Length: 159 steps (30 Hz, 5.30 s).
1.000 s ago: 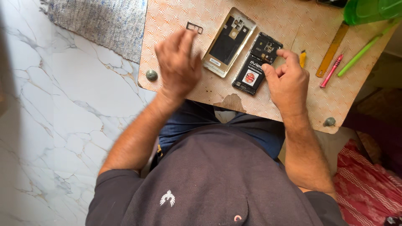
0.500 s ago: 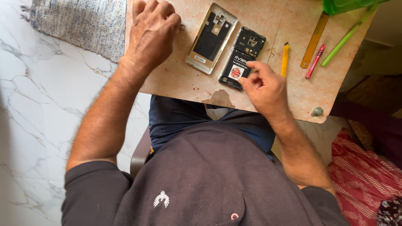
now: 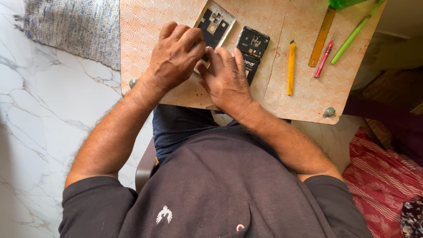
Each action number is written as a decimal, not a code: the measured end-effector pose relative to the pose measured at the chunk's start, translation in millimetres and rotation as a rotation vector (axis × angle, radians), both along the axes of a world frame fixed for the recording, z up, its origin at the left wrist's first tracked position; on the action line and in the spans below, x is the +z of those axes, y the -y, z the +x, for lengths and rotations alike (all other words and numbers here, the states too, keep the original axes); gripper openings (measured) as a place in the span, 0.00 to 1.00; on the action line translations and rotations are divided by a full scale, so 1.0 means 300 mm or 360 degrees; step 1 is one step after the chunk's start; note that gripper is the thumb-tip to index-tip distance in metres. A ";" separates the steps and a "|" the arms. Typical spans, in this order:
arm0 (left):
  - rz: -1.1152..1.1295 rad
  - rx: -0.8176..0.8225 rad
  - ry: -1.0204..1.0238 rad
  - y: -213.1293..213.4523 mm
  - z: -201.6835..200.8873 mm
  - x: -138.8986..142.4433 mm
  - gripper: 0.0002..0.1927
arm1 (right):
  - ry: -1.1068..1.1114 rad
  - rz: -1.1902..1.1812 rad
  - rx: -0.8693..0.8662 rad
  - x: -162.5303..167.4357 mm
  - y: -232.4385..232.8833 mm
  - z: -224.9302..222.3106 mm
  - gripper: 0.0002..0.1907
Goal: The person cleans a smartphone with a cloth, then uses a utility knife and a screwdriver to pry open the device. They remove the SIM tray and separate the back cover from the main body, exposing the internal components.
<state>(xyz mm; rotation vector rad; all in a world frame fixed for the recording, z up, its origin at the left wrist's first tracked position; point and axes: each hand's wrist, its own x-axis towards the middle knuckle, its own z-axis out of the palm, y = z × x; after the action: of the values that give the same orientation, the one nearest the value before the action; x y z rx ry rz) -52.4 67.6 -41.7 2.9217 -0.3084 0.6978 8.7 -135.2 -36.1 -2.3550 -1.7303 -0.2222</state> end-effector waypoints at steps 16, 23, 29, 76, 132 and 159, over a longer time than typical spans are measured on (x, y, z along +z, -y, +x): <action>-0.0279 0.0473 -0.0178 0.049 -0.060 0.027 0.38 | -0.0587 0.0483 0.0136 0.135 0.166 0.068 0.10; -0.0385 0.0632 -0.0261 0.098 -0.098 -0.015 0.33 | -0.0605 0.0637 -0.0021 0.186 0.224 0.100 0.08; -0.0518 0.0731 -0.0283 0.103 -0.196 -0.036 0.30 | -0.0512 0.0639 -0.0229 0.169 0.310 0.128 0.08; -0.0707 0.0514 -0.0283 0.437 -0.033 0.027 0.33 | -0.0186 0.0501 -0.0602 0.041 0.496 0.315 0.17; -0.0747 0.0366 -0.0200 0.405 -0.053 -0.005 0.30 | -0.0809 0.1588 -0.0268 -0.118 0.234 0.326 0.21; -0.0789 0.0341 -0.0218 0.397 -0.061 0.003 0.31 | -0.0839 0.1591 -0.0255 -0.107 0.216 0.314 0.21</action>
<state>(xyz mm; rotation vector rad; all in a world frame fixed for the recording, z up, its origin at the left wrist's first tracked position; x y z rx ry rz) -70.8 -51.4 -40.9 2.5237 0.1739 0.5042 103.0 -200.1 -68.0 -1.5854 -0.8588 -0.3462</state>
